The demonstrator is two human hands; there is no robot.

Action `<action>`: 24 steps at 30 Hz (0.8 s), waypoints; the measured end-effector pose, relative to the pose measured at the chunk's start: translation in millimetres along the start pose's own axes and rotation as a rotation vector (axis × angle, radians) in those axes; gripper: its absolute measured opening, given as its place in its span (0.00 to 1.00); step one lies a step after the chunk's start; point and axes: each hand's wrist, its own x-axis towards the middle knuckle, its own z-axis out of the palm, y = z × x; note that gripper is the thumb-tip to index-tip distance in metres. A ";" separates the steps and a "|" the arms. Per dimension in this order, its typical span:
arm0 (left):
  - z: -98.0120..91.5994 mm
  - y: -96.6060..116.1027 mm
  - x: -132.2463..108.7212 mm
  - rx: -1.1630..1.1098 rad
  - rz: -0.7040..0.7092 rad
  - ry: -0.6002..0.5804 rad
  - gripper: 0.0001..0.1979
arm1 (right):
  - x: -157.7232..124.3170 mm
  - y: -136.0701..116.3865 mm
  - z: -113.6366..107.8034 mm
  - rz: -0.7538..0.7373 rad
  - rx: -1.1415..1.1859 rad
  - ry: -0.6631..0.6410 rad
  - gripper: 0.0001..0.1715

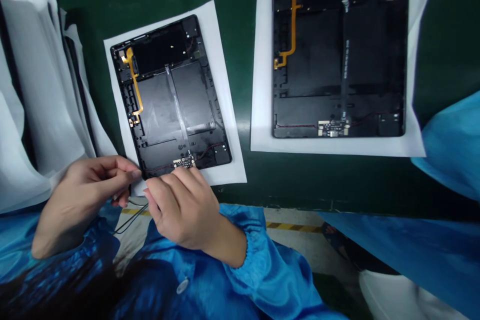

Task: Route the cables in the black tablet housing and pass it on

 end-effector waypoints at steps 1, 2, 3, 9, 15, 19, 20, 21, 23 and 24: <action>-0.2 -0.8 0.2 0.000 0.004 0.003 0.18 | 0.0 0.0 0.2 0.001 -0.001 -0.001 0.07; -0.4 -1.6 0.3 0.000 0.007 0.007 0.17 | -0.2 -0.1 0.4 0.003 -0.004 -0.003 0.07; -0.5 -2.3 0.3 -0.001 0.009 0.011 0.17 | -0.5 -0.1 0.5 0.005 -0.006 -0.006 0.07; 1.4 0.8 -1.3 -0.005 0.020 0.030 0.16 | -1.6 -0.3 -0.3 0.010 -0.016 -0.012 0.07; 2.6 3.1 -0.3 -0.014 0.022 0.027 0.14 | -0.7 -1.0 -0.8 0.017 0.011 -0.020 0.06; 1.6 2.5 1.0 -0.010 0.014 0.011 0.12 | -0.4 -1.4 -0.7 0.018 0.012 -0.020 0.06; 1.7 3.0 1.0 -0.006 0.011 0.009 0.12 | -0.2 -1.4 -0.7 0.019 0.014 -0.021 0.06; 1.8 3.7 1.0 -0.005 0.007 0.006 0.12 | 0.0 -1.4 -0.6 0.019 0.014 -0.023 0.06; 2.4 5.4 0.9 -0.010 0.007 0.003 0.11 | 0.1 -1.5 -0.5 0.017 0.011 -0.025 0.06; 2.8 6.1 1.0 -0.015 0.011 0.001 0.12 | 0.1 -1.6 -0.4 0.017 0.009 -0.024 0.06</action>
